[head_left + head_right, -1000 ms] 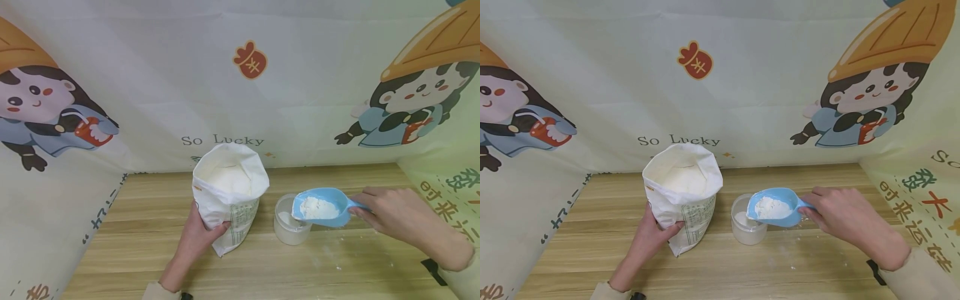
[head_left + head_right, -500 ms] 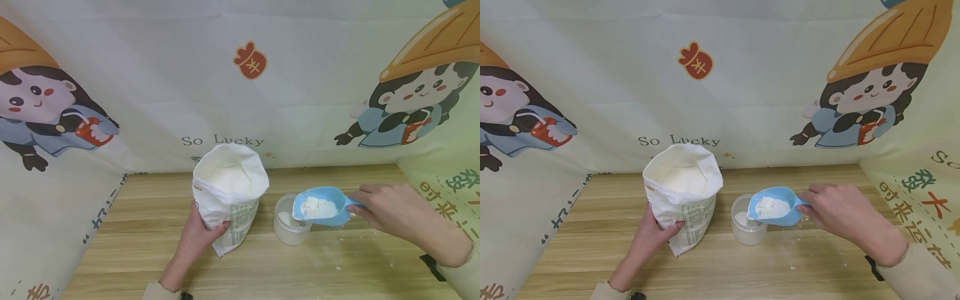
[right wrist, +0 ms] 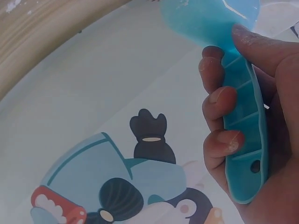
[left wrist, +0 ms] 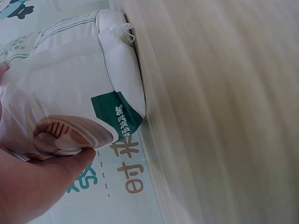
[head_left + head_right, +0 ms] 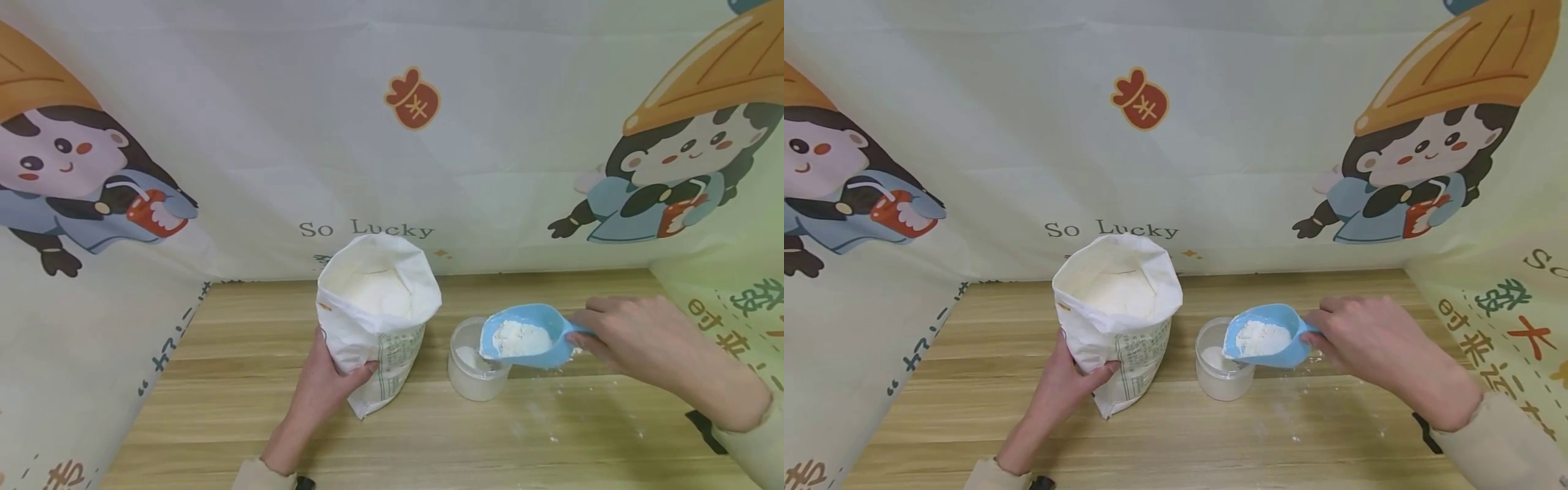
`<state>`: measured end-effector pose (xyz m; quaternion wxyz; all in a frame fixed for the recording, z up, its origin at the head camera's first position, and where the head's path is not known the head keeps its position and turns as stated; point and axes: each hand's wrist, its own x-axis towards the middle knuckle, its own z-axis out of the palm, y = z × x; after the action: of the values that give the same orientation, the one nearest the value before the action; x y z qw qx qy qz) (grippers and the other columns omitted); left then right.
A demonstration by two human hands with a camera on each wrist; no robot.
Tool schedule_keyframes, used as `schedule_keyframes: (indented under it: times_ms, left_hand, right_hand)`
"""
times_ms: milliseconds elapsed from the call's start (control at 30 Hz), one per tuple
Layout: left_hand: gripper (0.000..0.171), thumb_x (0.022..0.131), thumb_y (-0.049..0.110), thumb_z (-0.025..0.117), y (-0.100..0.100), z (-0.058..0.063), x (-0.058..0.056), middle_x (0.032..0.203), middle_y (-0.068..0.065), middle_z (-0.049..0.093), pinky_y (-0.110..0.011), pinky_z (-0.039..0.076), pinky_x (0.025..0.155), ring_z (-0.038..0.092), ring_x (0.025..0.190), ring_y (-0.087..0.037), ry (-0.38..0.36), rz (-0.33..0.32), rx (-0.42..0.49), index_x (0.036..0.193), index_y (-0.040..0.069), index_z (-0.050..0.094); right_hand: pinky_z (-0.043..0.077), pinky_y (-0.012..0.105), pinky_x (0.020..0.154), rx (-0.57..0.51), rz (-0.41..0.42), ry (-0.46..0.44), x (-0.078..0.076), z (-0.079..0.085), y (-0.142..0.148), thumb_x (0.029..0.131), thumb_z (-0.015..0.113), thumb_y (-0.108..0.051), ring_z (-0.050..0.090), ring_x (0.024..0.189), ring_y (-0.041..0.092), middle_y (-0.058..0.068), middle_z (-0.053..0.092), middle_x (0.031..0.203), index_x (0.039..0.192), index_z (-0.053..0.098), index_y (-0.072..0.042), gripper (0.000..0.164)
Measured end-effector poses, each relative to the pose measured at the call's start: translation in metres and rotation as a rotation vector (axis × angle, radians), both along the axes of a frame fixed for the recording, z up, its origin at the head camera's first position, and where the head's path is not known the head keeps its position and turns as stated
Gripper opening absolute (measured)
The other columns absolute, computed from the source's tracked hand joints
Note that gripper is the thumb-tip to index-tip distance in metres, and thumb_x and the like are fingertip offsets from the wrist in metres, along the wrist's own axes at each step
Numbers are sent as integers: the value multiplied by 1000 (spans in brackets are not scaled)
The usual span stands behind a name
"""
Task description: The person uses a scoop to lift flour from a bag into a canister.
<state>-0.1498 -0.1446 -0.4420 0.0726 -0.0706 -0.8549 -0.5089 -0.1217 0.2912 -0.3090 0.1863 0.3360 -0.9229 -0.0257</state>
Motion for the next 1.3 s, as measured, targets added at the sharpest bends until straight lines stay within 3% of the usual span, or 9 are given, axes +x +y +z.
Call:
schedule_keyframes:
  times_ms: [67, 133, 200, 467, 1300]
  left_hand:
    - [98, 78, 24, 91, 0, 0, 0, 129, -15, 61, -54, 48, 101, 61, 116, -32, -2, 4, -2, 154, 11, 31]
    - [98, 77, 24, 91, 0, 1, 0, 129, -15, 61, -54, 48, 101, 61, 116, -32, -3, 8, -3, 154, 10, 31]
    - [99, 77, 24, 91, 0, 1, 0, 129, -15, 61, -54, 48, 101, 61, 116, -32, -2, 5, 0, 154, 10, 31]
    - [99, 77, 23, 91, 1, 2, 1, 126, -16, 62, -55, 50, 99, 62, 114, -33, -4, 9, -12, 154, 8, 31]
    - [99, 75, 20, 92, 0, 1, 0, 128, -15, 61, -54, 49, 101, 61, 115, -32, -6, -1, 15, 154, 10, 32]
  right_hand:
    - [30, 26, 45, 14, -1, 1, -1, 2, -2, 101, 62, -51, 34, 54, 3, -14, 42, 68, 83, 70, -20, 37]
    - [29, 26, 45, 25, -5, -3, -2, 4, -3, 91, 79, -36, 33, 54, 4, -13, 40, 67, 81, 68, -21, 21]
    - [30, 27, 45, 34, -11, -7, -2, 6, -5, 82, 86, -28, 33, 53, 4, -13, 40, 67, 83, 70, -19, 18]
    - [37, 28, 45, 61, -30, -41, -2, 11, -11, 83, 87, -29, 41, 54, 5, -11, 52, 69, 96, 79, -13, 22]
    - [38, 30, 42, 140, -47, -22, -3, 21, -29, 80, 90, -32, 48, 52, 10, -7, 58, 70, 92, 77, -15, 24]
